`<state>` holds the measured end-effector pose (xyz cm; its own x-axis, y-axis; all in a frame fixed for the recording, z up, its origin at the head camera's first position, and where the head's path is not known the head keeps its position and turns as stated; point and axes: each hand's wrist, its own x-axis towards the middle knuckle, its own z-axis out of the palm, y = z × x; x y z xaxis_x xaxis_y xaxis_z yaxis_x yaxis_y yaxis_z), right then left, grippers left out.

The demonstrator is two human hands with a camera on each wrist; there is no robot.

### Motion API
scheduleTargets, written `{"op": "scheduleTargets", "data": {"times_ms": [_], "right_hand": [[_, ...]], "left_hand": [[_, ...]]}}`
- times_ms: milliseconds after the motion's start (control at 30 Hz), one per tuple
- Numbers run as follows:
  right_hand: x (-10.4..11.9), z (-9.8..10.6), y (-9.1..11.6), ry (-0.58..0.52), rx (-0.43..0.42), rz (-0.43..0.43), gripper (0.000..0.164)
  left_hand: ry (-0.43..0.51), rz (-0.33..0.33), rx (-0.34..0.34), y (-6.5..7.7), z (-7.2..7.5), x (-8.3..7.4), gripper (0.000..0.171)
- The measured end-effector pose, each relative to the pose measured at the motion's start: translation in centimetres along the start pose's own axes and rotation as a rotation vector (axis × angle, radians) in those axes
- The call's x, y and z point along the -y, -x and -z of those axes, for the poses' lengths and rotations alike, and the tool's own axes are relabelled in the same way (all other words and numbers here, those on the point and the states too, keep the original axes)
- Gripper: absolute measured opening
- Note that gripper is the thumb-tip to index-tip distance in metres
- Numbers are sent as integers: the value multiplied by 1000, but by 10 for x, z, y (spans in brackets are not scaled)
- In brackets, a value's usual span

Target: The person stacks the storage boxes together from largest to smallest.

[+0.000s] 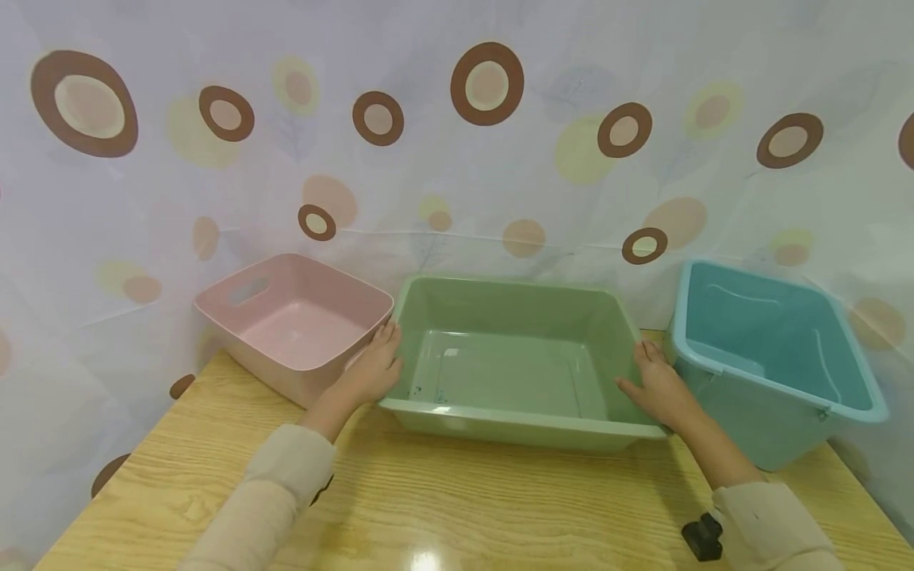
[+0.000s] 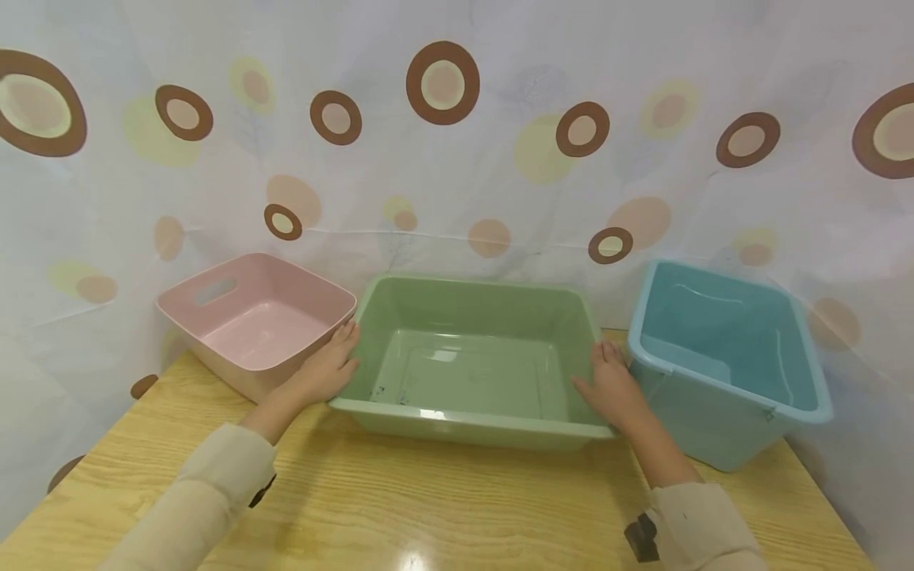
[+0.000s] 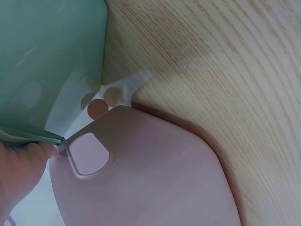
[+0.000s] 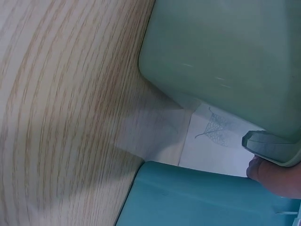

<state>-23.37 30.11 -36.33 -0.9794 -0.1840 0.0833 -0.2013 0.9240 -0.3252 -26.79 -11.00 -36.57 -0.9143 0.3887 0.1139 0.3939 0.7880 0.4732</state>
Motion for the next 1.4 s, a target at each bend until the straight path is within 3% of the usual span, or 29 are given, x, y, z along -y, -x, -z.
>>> {"op": "scheduleTargets", "data": {"times_ms": [533, 1033, 1400], "right_hand": [[2, -1, 9, 29, -31, 29, 72], [5, -2, 17, 35, -58, 31, 70], [9, -1, 27, -21, -38, 15, 71]], "left_hand": [[67, 2, 13, 10, -1, -2, 58], [62, 3, 9, 17, -2, -3, 57], [82, 2, -13, 22, -4, -4, 55]]}}
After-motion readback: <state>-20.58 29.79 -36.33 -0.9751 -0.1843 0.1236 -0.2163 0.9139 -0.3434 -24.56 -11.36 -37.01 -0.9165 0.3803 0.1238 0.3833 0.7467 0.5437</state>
